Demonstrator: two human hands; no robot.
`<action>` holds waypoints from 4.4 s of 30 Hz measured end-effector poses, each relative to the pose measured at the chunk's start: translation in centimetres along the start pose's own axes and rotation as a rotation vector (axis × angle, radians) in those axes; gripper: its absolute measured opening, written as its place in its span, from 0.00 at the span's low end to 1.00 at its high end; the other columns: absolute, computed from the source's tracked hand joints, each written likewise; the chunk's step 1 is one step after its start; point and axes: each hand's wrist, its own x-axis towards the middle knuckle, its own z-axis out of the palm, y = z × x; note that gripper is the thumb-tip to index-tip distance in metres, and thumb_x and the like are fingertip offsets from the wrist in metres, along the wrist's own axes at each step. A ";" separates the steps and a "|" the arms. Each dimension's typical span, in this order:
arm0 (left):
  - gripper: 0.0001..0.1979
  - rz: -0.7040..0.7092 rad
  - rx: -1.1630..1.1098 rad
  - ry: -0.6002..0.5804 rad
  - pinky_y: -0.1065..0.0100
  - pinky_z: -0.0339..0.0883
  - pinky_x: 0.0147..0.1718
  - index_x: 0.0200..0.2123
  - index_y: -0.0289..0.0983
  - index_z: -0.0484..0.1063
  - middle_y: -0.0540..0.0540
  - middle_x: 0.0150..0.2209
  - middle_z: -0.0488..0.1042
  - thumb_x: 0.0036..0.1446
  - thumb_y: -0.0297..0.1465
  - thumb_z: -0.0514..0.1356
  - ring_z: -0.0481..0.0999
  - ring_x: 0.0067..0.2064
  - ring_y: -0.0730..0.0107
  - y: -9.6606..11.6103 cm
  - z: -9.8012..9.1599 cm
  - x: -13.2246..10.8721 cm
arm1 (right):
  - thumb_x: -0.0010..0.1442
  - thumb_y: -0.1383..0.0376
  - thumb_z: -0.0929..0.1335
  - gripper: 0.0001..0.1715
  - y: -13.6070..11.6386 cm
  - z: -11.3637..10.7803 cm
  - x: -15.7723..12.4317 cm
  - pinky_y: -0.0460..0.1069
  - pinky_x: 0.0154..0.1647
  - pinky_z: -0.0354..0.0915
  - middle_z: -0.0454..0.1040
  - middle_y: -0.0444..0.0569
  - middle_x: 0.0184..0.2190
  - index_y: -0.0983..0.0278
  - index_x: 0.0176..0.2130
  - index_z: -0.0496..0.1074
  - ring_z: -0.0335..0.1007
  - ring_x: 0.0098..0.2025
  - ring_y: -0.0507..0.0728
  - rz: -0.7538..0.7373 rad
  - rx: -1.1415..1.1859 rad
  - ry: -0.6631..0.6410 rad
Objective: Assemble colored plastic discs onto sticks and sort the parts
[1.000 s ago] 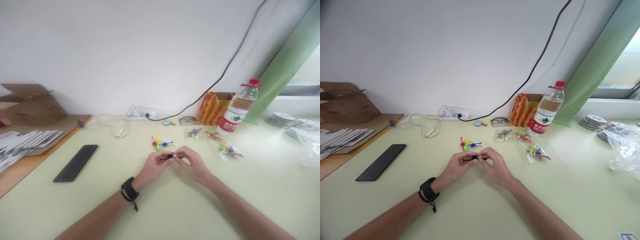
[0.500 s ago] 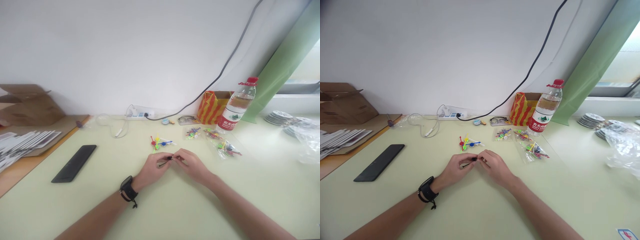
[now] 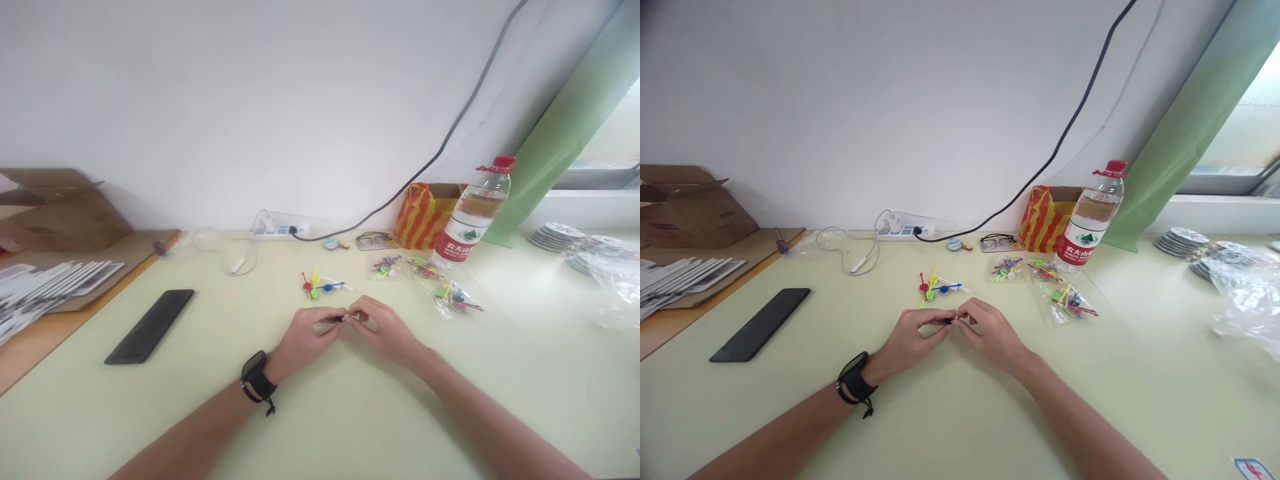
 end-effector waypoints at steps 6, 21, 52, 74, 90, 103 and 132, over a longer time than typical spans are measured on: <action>0.11 -0.042 -0.109 -0.012 0.62 0.79 0.47 0.47 0.40 0.83 0.45 0.45 0.84 0.64 0.33 0.63 0.84 0.43 0.60 0.0 0.2 -0.1 | 0.67 0.58 0.68 0.07 -0.5 -0.6 0.2 0.49 0.33 0.67 0.75 0.45 0.31 0.59 0.39 0.72 0.70 0.32 0.55 0.125 0.155 -0.019; 0.17 -0.288 -0.508 0.000 0.57 0.77 0.52 0.44 0.35 0.80 0.41 0.45 0.82 0.55 0.38 0.72 0.82 0.47 0.59 -1.5 -0.4 0.8 | 0.68 0.55 0.66 0.13 0.1 -1.3 0.4 0.50 0.32 0.67 0.72 0.46 0.31 0.60 0.40 0.75 0.67 0.30 0.54 0.148 0.164 0.096; 0.17 -0.312 -0.653 0.017 0.57 0.76 0.51 0.50 0.36 0.79 0.40 0.47 0.81 0.59 0.36 0.70 0.83 0.43 0.61 -1.8 -0.4 0.8 | 0.70 0.49 0.65 0.21 -2.3 -2.0 0.8 0.51 0.31 0.65 0.76 0.47 0.30 0.62 0.37 0.75 0.66 0.25 0.52 0.342 0.579 -0.019; 0.17 -0.318 -0.656 0.055 0.57 0.75 0.53 0.49 0.37 0.80 0.41 0.45 0.81 0.57 0.37 0.71 0.81 0.46 0.61 -2.2 -0.2 0.9 | 0.70 0.42 0.59 0.32 -0.9 -1.6 0.7 0.50 0.28 0.60 0.80 0.53 0.38 0.64 0.37 0.76 0.61 0.22 0.50 0.410 0.756 -0.034; 0.19 -0.317 -0.639 0.068 0.54 0.73 0.55 0.50 0.37 0.80 0.40 0.45 0.82 0.57 0.38 0.72 0.81 0.47 0.59 -2.1 -0.3 0.9 | 0.67 0.48 0.66 0.21 -1.4 -0.8 0.2 0.50 0.32 0.62 0.70 0.44 0.37 0.57 0.53 0.72 0.60 0.27 0.52 0.346 0.479 0.125; 0.18 -0.322 -0.640 0.091 0.56 0.73 0.56 0.49 0.37 0.80 0.42 0.45 0.82 0.57 0.36 0.72 0.81 0.48 0.60 -1.9 -0.3 0.9 | 0.70 0.43 0.60 0.31 -1.1 -1.8 0.6 0.50 0.28 0.58 0.75 0.48 0.27 0.63 0.32 0.74 0.59 0.22 0.52 0.378 0.573 0.026; 0.17 -0.311 -0.571 0.198 0.55 0.73 0.55 0.45 0.37 0.81 0.42 0.43 0.83 0.53 0.37 0.74 0.82 0.46 0.58 -2.1 -0.3 1.0 | 0.68 0.41 0.61 0.36 -1.8 -0.8 0.7 0.50 0.24 0.46 0.58 0.42 0.20 0.62 0.19 0.63 0.46 0.21 0.50 0.566 0.987 -0.010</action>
